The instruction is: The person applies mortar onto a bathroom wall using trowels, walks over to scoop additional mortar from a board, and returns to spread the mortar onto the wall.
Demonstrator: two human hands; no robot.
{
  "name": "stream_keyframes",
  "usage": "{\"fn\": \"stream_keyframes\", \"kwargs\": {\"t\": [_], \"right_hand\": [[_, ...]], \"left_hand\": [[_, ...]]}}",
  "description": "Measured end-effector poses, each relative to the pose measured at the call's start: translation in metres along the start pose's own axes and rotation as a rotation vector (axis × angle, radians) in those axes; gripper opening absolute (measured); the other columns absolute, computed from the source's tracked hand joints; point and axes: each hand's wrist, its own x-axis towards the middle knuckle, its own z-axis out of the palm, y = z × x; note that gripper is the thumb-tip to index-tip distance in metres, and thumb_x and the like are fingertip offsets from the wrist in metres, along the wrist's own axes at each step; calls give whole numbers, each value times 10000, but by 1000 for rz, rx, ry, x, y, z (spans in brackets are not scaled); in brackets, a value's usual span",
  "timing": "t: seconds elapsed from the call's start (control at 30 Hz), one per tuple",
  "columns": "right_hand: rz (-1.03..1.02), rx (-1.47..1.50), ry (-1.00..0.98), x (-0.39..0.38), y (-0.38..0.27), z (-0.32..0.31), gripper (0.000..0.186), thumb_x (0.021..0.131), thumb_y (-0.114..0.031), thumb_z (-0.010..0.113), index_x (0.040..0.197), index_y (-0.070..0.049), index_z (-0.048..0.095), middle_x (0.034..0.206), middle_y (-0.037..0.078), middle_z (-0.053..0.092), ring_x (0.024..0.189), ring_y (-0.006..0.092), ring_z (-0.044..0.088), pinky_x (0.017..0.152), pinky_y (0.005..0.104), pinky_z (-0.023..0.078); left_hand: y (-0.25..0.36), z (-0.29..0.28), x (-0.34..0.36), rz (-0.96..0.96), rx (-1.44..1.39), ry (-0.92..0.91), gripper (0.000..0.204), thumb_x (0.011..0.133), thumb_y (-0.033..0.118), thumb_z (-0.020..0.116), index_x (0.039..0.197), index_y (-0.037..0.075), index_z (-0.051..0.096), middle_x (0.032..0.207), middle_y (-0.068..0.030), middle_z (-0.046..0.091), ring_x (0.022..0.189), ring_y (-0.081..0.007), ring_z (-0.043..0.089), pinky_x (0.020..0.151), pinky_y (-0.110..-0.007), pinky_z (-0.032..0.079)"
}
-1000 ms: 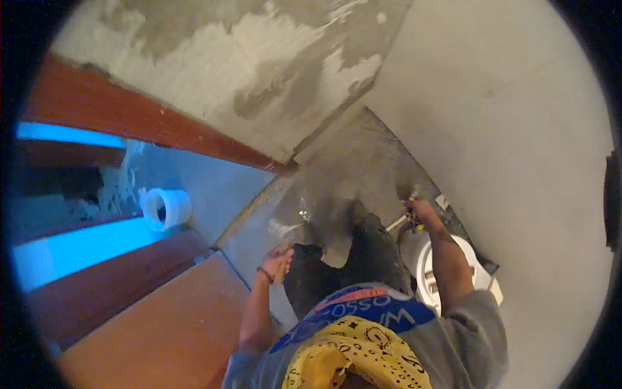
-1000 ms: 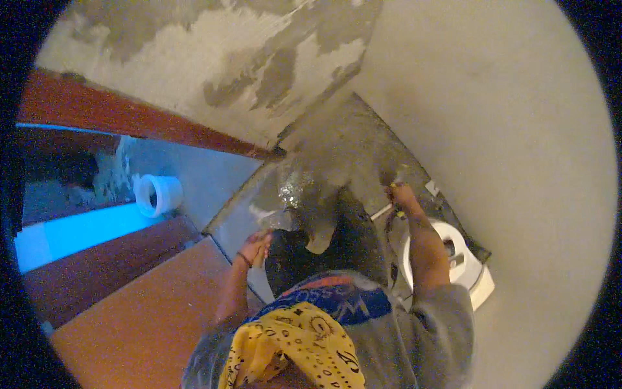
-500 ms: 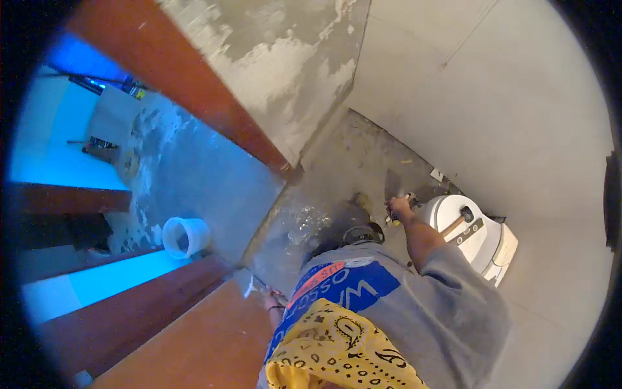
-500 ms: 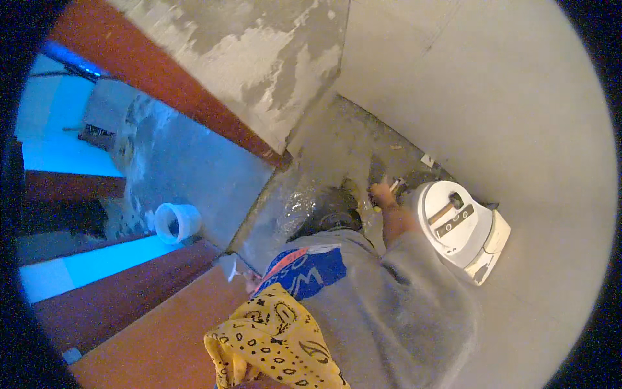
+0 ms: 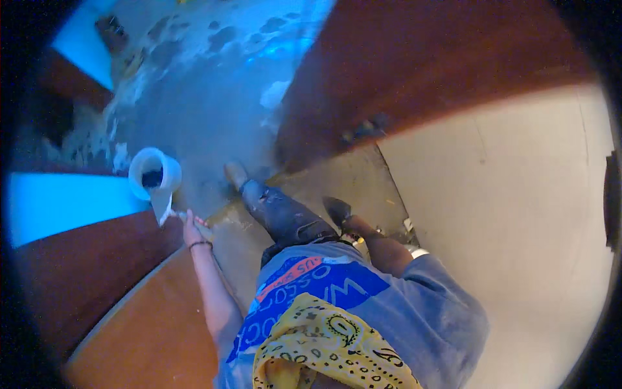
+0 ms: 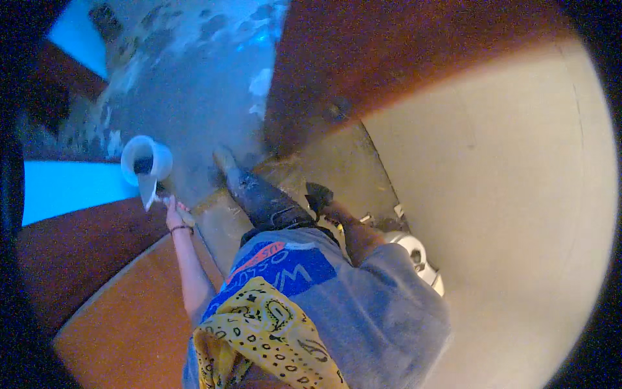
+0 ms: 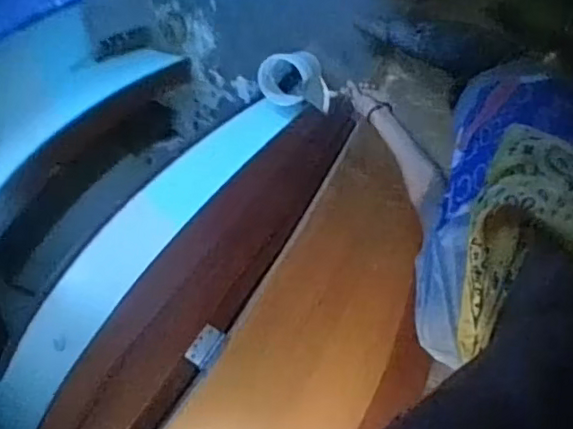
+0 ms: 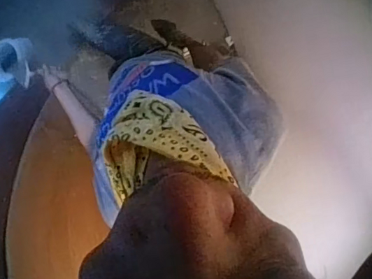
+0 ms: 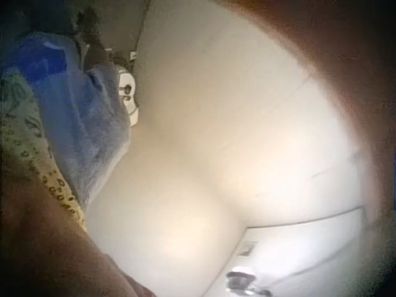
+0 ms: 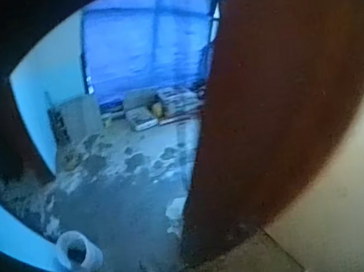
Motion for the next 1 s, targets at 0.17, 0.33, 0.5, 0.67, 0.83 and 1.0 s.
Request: {"fn": "stream_keyframes", "kwargs": {"t": [0.17, 0.33, 0.5, 0.67, 0.83, 1.0], "right_hand": [[-209, -408, -28, 62, -76, -19, 225, 786, -227, 667, 799, -3, 645, 681, 120, 658, 554, 196, 629, 516, 348, 503], [-204, -262, -9, 105, -165, -80, 214, 795, -238, 645, 771, -25, 644, 652, 103, 631, 524, 191, 590, 477, 344, 468], [-275, -189, 40, 137, -290, -147, 212, 803, -249, 622, 742, -46, 643, 622, 86, 605, 494, 187, 550, 439, 340, 433], [-265, 279, -295, 235, -340, -227, 251, 841, -260, 605, 751, -26, 590, 645, 72, 591, 507, 167, 551, 432, 321, 416], [-926, -688, -103, 295, -396, -354, 209, 842, -268, 612, 811, -64, 580, 644, 45, 560, 510, 137, 522, 428, 292, 394], [-588, -786, -116, 302, -558, -361, 212, 845, -278, 608, 813, -70, 577, 643, 39, 548, 511, 135, 516, 429, 293, 392]], "left_hand": [[13, 23, 51, -28, 86, 55, 213, 869, 248, 638, 813, 113, 484, 621, -11, 498, 486, -130, 513, 417, -275, 421], [38, 50, 14, -125, 117, 327, 231, 838, 230, 679, 800, 103, 490, 606, -27, 525, 440, -132, 509, 397, -278, 421], [53, 67, 0, -87, 88, 434, 238, 828, 255, 689, 822, 90, 517, 612, -15, 544, 465, -127, 522, 414, -282, 434], [82, 98, 43, -235, -133, 287, 239, 829, 284, 685, 797, 114, 521, 631, -2, 540, 488, -128, 514, 432, -288, 437], [87, 156, 135, -206, -178, 153, 244, 814, 318, 686, 765, 91, 608, 627, -29, 574, 554, -146, 576, 517, -305, 482], [124, 166, 213, -73, -60, 167, 391, 838, 431, 630, 635, 104, 559, 566, -41, 555, 485, -166, 534, 498, -333, 445]]}}
